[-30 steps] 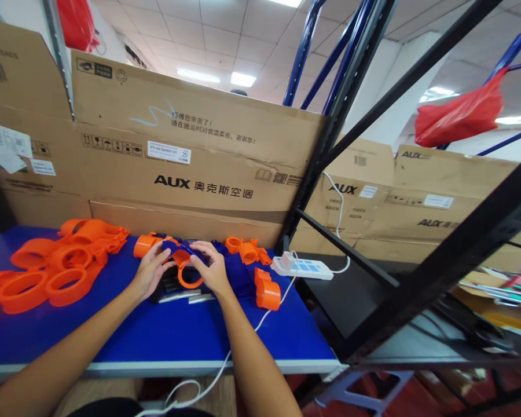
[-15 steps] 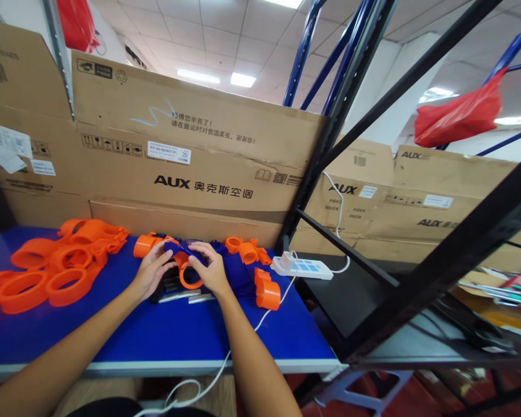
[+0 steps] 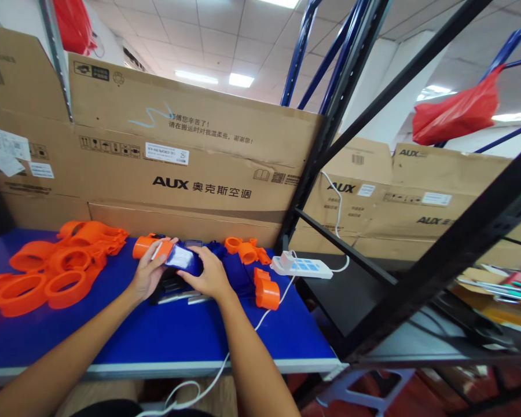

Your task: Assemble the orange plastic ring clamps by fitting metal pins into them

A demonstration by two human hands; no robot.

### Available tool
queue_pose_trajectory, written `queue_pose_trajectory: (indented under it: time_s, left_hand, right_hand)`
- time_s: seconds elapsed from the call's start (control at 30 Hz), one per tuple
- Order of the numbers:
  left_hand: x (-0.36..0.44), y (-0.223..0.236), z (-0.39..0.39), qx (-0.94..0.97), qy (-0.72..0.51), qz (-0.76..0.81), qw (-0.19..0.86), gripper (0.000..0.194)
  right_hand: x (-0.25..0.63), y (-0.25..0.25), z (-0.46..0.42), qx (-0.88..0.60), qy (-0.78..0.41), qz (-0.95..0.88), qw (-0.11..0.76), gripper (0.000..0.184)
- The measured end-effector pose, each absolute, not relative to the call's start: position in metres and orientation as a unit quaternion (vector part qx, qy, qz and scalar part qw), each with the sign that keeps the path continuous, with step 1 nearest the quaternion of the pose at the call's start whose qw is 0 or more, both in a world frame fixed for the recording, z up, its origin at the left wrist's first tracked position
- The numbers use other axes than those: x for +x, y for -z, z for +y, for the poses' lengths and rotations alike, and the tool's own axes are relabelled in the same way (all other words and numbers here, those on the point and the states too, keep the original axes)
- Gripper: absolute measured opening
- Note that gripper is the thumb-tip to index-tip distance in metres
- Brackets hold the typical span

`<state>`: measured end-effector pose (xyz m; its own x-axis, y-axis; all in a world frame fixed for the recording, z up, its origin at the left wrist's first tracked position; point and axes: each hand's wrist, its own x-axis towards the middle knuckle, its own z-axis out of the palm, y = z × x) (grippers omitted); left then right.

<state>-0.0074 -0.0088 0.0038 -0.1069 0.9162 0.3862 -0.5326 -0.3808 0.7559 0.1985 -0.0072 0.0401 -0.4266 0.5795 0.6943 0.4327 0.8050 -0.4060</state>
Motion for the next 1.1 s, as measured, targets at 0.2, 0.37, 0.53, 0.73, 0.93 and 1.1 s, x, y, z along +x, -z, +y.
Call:
queue_pose_trajectory:
  time_s: [0.2, 0.37, 0.53, 0.73, 0.93, 1.1]
  left_hand:
    - [-0.0071, -0.0031, -0.0041, 0.463, -0.715, 0.267, 0.451, 0.053]
    - [-0.007, -0.0038, -0.0033, 0.456, -0.716, 0.26, 0.461, 0.053]
    - [-0.0073, -0.005, -0.003, 0.449, -0.714, 0.261, 0.469, 0.052]
    - [-0.0092, -0.0074, -0.0032, 0.439, -0.716, 0.256, 0.479, 0.053]
    - [-0.0099, -0.0073, -0.0034, 0.428, -0.711, 0.244, 0.502, 0.052]
    - [-0.0092, -0.0031, -0.0063, 0.439, -0.68, 0.223, 0.543, 0.056]
  right_hand:
    - [0.1975, -0.0417, -0.0077, -0.306, 0.045, -0.866, 0.392, 0.06]
    - [0.1969, -0.0415, -0.0087, -0.301, 0.065, -0.867, 0.392, 0.058]
    - [0.1959, -0.0404, -0.0093, -0.306, 0.065, -0.861, 0.401, 0.06]
    - [0.1948, -0.0397, -0.0097, -0.303, 0.068, -0.861, 0.402, 0.061]
    - [0.1927, -0.0399, -0.0122, -0.316, 0.025, -0.848, 0.425, 0.064]
    - [0.1903, -0.037, -0.0072, -0.332, -0.128, -0.77, 0.529, 0.05]
